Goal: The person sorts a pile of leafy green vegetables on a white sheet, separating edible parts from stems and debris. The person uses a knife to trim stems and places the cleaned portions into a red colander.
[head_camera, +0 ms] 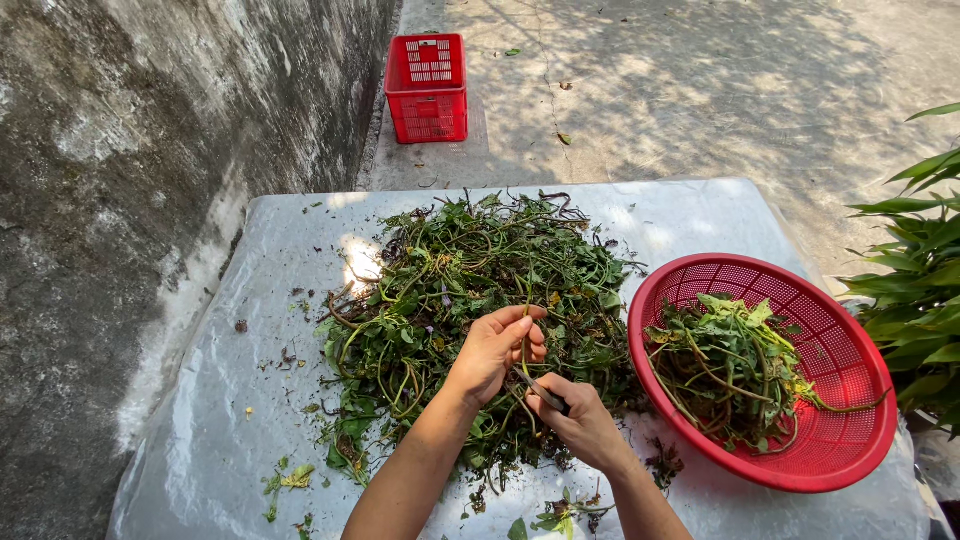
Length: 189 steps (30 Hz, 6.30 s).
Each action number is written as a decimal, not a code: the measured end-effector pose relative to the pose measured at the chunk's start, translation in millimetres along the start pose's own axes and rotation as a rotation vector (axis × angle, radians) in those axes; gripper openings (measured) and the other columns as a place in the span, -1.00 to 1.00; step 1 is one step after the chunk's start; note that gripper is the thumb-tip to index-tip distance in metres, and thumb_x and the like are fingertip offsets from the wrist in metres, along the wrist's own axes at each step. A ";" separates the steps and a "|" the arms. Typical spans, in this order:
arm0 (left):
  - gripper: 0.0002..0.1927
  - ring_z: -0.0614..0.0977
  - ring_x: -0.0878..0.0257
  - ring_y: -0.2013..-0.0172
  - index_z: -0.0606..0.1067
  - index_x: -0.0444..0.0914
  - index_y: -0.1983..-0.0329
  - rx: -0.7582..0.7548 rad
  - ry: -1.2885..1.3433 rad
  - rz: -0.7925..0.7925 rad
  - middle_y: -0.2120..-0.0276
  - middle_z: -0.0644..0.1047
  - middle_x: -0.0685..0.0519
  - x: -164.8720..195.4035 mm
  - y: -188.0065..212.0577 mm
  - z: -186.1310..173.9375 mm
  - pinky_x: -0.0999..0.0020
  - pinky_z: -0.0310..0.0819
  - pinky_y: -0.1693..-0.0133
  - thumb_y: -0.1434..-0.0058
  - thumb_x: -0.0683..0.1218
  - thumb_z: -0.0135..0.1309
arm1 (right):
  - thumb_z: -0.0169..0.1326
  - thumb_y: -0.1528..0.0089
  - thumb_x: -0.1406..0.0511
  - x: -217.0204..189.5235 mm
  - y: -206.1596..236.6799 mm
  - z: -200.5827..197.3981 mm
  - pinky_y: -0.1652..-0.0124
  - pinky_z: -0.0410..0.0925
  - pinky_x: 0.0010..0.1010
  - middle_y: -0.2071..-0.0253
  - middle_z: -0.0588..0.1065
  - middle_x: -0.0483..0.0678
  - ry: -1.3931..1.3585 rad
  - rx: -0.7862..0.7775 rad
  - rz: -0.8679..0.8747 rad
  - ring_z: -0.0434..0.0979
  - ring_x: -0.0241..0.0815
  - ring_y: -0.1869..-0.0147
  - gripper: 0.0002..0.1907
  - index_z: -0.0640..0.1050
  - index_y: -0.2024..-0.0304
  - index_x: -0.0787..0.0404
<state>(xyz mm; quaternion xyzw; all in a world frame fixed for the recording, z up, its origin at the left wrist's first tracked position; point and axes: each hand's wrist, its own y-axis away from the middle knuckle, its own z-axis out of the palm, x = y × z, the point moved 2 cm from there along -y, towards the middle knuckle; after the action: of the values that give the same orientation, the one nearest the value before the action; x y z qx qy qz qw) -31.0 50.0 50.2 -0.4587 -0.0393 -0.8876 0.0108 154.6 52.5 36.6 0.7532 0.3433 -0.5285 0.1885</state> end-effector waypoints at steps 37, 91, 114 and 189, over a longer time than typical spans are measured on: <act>-0.72 0.24 0.50 0.56 0.62 -0.32 0.07 0.045 -0.609 0.048 0.62 0.29 0.30 99.2 63.2 -80.1 0.55 0.10 0.48 -0.44 -0.09 -0.07 | -0.06 -0.36 0.05 -36.1 -48.3 -47.7 0.31 0.27 -0.22 0.47 0.36 0.04 0.071 0.252 0.088 0.30 -0.14 0.38 -0.20 -0.02 -0.57 0.02; -0.70 0.40 0.44 0.51 0.63 -0.29 0.08 -0.052 -0.884 0.050 0.59 0.42 0.18 -18.8 19.1 12.8 0.45 0.34 0.43 -0.41 -0.06 -0.07 | -0.09 -0.39 0.14 -7.0 41.1 -139.3 0.38 0.30 -0.28 0.57 0.38 -0.07 0.105 0.768 0.418 0.36 -0.18 0.47 -0.18 -0.17 -0.55 0.18; -0.70 0.40 0.44 0.60 0.62 -0.33 0.17 -0.168 -0.580 -0.226 0.60 0.42 0.20 -38.1 19.5 -14.7 0.49 0.32 0.51 -0.45 -0.05 -0.06 | -0.12 -0.44 -0.03 -15.1 20.4 -121.4 0.38 0.32 -0.07 0.46 0.54 0.04 0.557 0.874 0.366 0.57 0.09 0.40 -0.40 0.23 -0.42 0.09; -0.85 0.54 0.40 0.50 0.54 -0.31 0.17 0.544 -0.932 0.513 0.46 0.55 0.12 95.5 81.0 -74.5 0.45 0.44 0.44 -0.42 -0.14 0.02 | -0.01 -0.38 0.17 -52.9 20.0 -72.8 0.17 0.30 -0.51 0.39 0.45 -0.11 0.102 0.340 0.015 0.37 -0.34 0.29 -0.30 0.16 -0.53 0.20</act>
<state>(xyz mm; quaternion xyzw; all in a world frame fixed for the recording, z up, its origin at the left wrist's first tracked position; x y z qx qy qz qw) -142.4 -35.0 90.0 -0.7755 -0.1536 -0.5199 0.3235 206.6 68.9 110.9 0.8025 0.2526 -0.5386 0.0446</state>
